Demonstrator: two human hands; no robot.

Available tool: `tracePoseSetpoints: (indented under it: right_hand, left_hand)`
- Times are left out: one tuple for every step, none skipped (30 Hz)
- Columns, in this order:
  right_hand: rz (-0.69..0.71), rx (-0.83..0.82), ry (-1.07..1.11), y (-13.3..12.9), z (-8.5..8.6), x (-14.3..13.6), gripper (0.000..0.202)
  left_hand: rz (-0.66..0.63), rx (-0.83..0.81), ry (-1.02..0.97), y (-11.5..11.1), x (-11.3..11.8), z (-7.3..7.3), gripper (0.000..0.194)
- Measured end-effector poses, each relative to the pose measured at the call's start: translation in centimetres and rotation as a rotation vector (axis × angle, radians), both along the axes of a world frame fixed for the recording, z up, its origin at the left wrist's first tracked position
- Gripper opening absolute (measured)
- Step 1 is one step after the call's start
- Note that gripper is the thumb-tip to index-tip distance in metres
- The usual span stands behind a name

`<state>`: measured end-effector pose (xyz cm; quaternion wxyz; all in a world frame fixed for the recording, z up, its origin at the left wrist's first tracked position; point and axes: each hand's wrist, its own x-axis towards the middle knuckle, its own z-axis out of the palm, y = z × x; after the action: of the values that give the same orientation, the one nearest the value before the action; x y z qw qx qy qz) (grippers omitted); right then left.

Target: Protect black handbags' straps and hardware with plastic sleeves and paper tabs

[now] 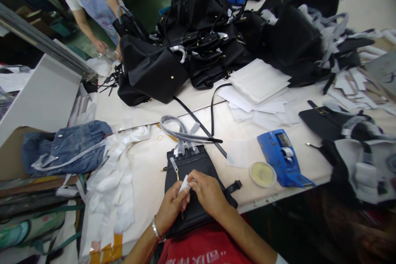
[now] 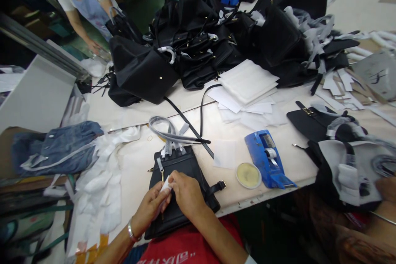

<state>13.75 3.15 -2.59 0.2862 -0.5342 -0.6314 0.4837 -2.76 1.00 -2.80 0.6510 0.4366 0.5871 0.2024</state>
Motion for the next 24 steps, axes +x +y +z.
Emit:
tracePoseSetpoints:
  right_hand:
    - [-0.007,-0.02,-0.014,0.1,-0.1,0.0,0.011]
    - [-0.016,-0.047,-0.017,0.2,-0.2,0.1,0.012]
    - [-0.028,-0.079,-0.01,0.3,-0.3,0.2,0.016]
    - [-0.04,-0.114,0.011,0.4,-0.4,0.4,0.02]
    - [-0.049,-0.151,0.047,0.5,-0.6,0.5,0.023]
    - [-0.053,-0.184,0.094,0.6,-0.8,0.7,0.026]
    - [-0.057,-0.211,0.145,0.6,-0.9,0.7,0.026]
    - [-0.064,-0.233,0.198,0.6,-1.1,0.7,0.026]
    - [-0.072,-0.253,0.251,0.5,-1.2,0.6,0.025]
    - [-0.081,-0.273,0.308,0.5,-1.4,0.3,0.023]
    - [-0.093,-0.292,0.369,0.4,-1.5,-0.1,0.021]
    - [-0.106,-0.311,0.436,0.3,-1.6,-0.5,0.019]
    - [-0.115,-0.331,0.507,0.3,-1.8,-1.0,0.017]
    - [-0.121,-0.345,0.571,0.2,-2.0,-1.5,0.016]
    - [-0.124,-0.352,0.623,0.2,-2.2,-1.9,0.015]
    - [-0.123,-0.355,0.662,0.3,-2.4,-2.2,0.015]
    - [-0.114,-0.356,0.686,0.3,-2.7,-2.4,0.015]
    - [-0.1,-0.355,0.694,0.3,-2.9,-2.4,0.016]
    - [-0.087,-0.351,0.687,0.4,-3.1,-2.3,0.018]
    - [-0.08,-0.344,0.666,0.4,-3.2,-2.1,0.019]
    - [-0.082,-0.336,0.633,0.4,-3.1,-1.7,0.022]
    - [-0.096,-0.329,0.596,0.4,-3.0,-1.4,0.024]
    - [-0.116,-0.326,0.562,0.4,-2.7,-1.0,0.026]
    - [-0.13,-0.332,0.538,0.4,-2.4,-0.7,0.029]
  left_hand:
    - [0.0,-0.008,-0.011,0.1,-0.1,0.1,0.027]
    - [-0.001,-0.019,-0.025,0.1,-0.1,0.2,0.027]
    - [-0.004,-0.039,-0.045,0.2,-0.1,0.4,0.026]
    - [-0.007,-0.068,-0.072,0.4,-0.1,0.6,0.025]
    - [-0.008,-0.105,-0.108,0.6,-0.1,0.9,0.025]
    - [0.0,-0.145,-0.155,0.7,-0.1,1.2,0.024]
    - [0.017,-0.186,-0.212,0.9,-0.1,1.6,0.023]
    - [0.042,-0.227,-0.274,1.1,-0.1,1.9,0.022]
    - [0.069,-0.267,-0.339,1.3,-0.2,2.1,0.022]
    - [0.096,-0.305,-0.401,1.4,-0.3,2.2,0.021]
    - [0.119,-0.345,-0.461,1.5,-0.5,2.2,0.021]
    - [0.136,-0.386,-0.517,1.6,-0.7,2.1,0.021]
    - [0.151,-0.424,-0.569,1.6,-1.0,1.9,0.02]
    - [0.167,-0.456,-0.617,1.6,-1.2,1.6,0.02]
    - [0.186,-0.48,-0.66,1.6,-1.5,1.3,0.02]
    - [0.206,-0.496,-0.697,1.5,-1.7,1.0,0.02]
    - [0.226,-0.505,-0.726,1.5,-1.8,0.8,0.02]
    - [0.242,-0.507,-0.748,1.5,-2.0,0.6,0.02]
    - [0.252,-0.505,-0.762,1.4,-2.0,0.5,0.02]
    - [0.255,-0.501,-0.767,1.4,-2.0,0.5,0.021]
    - [0.253,-0.494,-0.763,1.4,-2.0,0.6,0.021]
    - [0.25,-0.485,-0.747,1.5,-1.9,0.8,0.021]
    - [0.245,-0.474,-0.719,1.5,-1.8,1.1,0.022]
    - [0.24,-0.459,-0.679,1.5,-1.6,1.3,0.022]
